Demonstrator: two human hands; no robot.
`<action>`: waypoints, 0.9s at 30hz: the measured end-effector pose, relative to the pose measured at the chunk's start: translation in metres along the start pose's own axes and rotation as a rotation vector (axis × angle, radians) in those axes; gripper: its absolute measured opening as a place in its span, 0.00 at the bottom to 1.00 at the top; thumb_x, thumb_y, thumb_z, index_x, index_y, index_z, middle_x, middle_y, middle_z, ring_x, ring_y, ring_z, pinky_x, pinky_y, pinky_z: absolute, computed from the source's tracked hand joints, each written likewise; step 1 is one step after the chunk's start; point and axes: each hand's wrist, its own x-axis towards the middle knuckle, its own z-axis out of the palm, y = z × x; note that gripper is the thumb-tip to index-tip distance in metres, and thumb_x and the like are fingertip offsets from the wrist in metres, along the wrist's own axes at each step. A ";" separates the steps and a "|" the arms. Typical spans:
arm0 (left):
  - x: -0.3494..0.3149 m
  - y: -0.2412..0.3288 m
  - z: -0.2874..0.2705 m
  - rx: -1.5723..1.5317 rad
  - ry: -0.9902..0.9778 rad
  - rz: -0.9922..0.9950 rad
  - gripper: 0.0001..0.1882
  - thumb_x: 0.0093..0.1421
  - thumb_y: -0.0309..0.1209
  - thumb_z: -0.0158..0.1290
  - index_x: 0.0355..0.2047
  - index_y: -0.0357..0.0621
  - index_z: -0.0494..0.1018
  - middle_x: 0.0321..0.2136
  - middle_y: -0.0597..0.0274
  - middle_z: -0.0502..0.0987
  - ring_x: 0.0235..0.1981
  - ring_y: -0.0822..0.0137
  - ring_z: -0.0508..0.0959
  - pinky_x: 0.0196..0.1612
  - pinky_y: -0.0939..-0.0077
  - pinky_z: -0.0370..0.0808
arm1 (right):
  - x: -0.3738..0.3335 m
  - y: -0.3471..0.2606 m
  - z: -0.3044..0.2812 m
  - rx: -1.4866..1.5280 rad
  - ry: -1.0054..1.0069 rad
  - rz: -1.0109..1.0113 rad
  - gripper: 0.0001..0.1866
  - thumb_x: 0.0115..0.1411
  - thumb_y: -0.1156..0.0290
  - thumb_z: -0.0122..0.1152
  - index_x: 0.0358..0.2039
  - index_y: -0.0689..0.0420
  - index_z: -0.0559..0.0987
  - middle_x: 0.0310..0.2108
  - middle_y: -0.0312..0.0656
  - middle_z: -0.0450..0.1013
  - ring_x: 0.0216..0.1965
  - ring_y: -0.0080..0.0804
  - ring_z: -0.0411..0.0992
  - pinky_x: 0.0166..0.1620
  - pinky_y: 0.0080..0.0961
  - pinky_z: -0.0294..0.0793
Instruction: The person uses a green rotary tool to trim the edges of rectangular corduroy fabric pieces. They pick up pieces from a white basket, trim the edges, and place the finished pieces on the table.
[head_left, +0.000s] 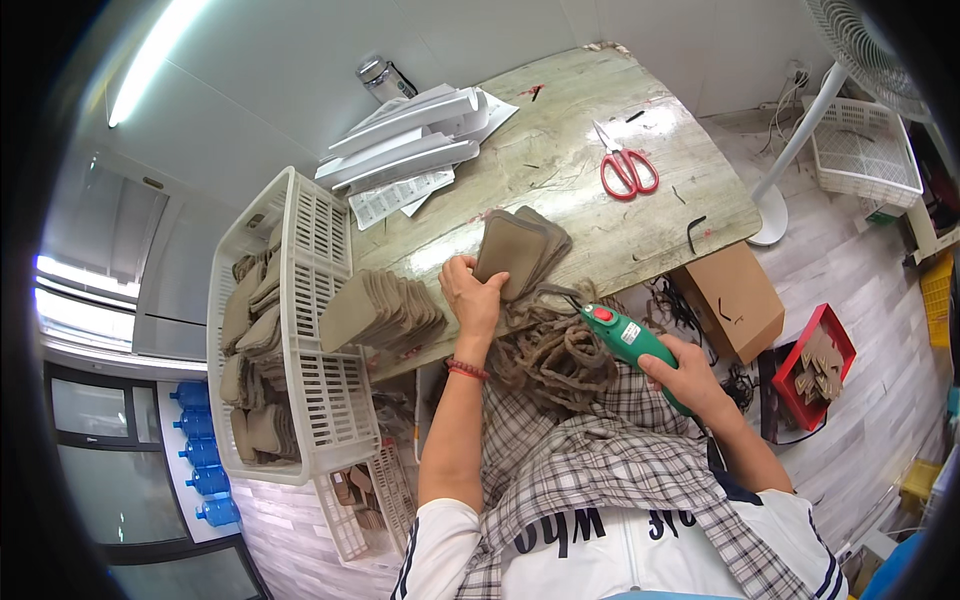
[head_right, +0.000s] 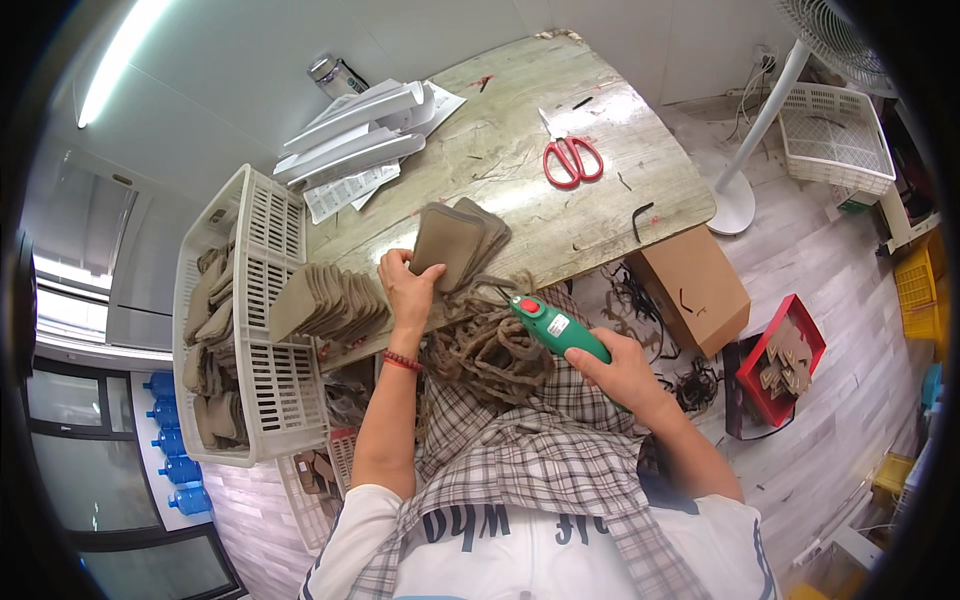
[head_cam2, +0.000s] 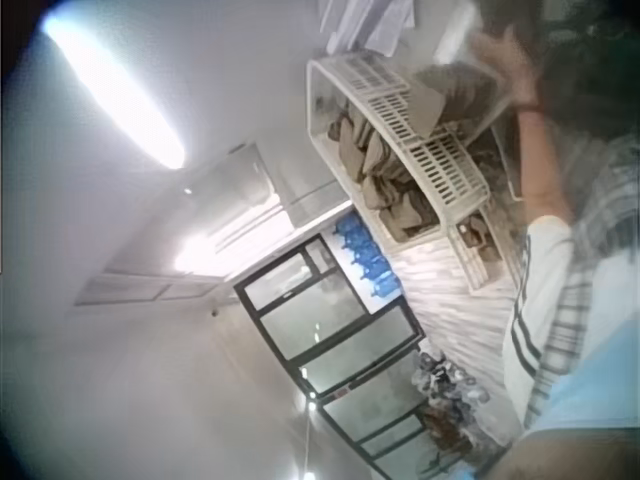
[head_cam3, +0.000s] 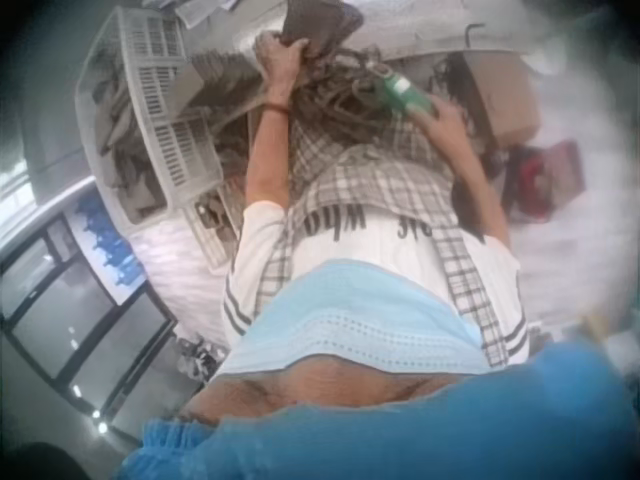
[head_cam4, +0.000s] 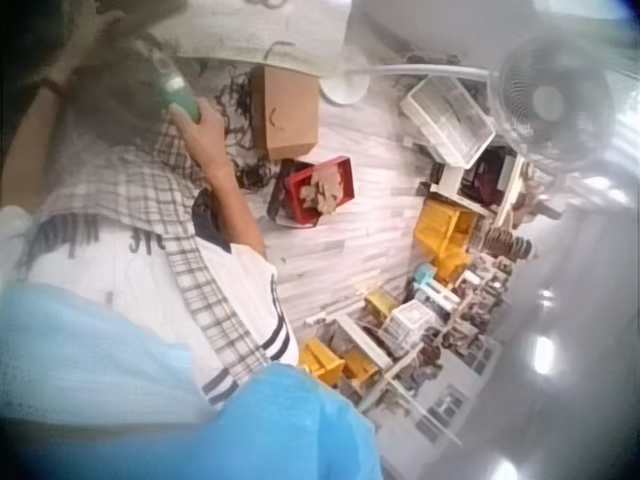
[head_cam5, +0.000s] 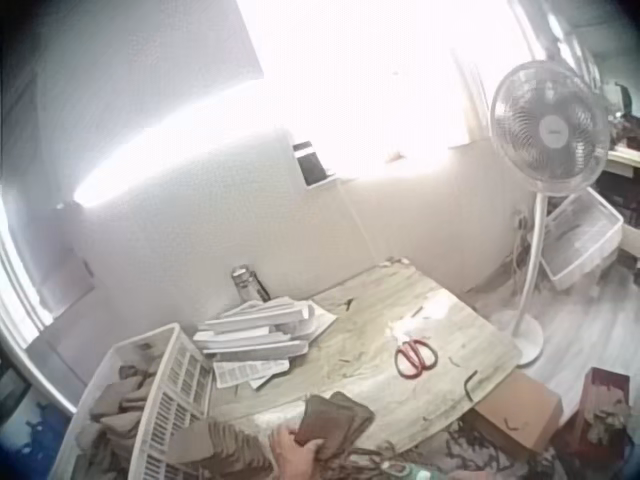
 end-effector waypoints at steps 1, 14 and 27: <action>0.000 -0.001 -0.002 -0.024 -0.025 -0.026 0.22 0.45 0.29 0.67 0.33 0.40 0.65 0.35 0.58 0.68 0.42 0.56 0.68 0.49 0.63 0.66 | 0.001 -0.001 0.001 -0.010 0.007 0.003 0.17 0.59 0.58 0.63 0.32 0.63 0.76 0.20 0.35 0.71 0.21 0.18 0.68 0.26 0.19 0.68; -0.051 0.068 -0.002 -1.744 0.076 -0.570 0.20 0.60 0.18 0.53 0.52 0.39 0.64 0.48 0.59 0.73 0.49 0.62 0.74 0.55 0.66 0.73 | 0.003 -0.012 0.028 -0.144 0.157 -0.121 0.22 0.58 0.56 0.65 0.40 0.64 0.77 0.23 0.42 0.74 0.25 0.25 0.72 0.31 0.25 0.71; -0.060 0.087 0.007 -1.810 0.179 -0.666 0.19 0.60 0.19 0.54 0.51 0.42 0.66 0.47 0.60 0.74 0.48 0.62 0.75 0.54 0.66 0.74 | 0.002 -0.021 0.033 -0.094 0.168 -0.128 0.20 0.58 0.57 0.64 0.37 0.63 0.77 0.21 0.41 0.74 0.23 0.25 0.72 0.29 0.25 0.71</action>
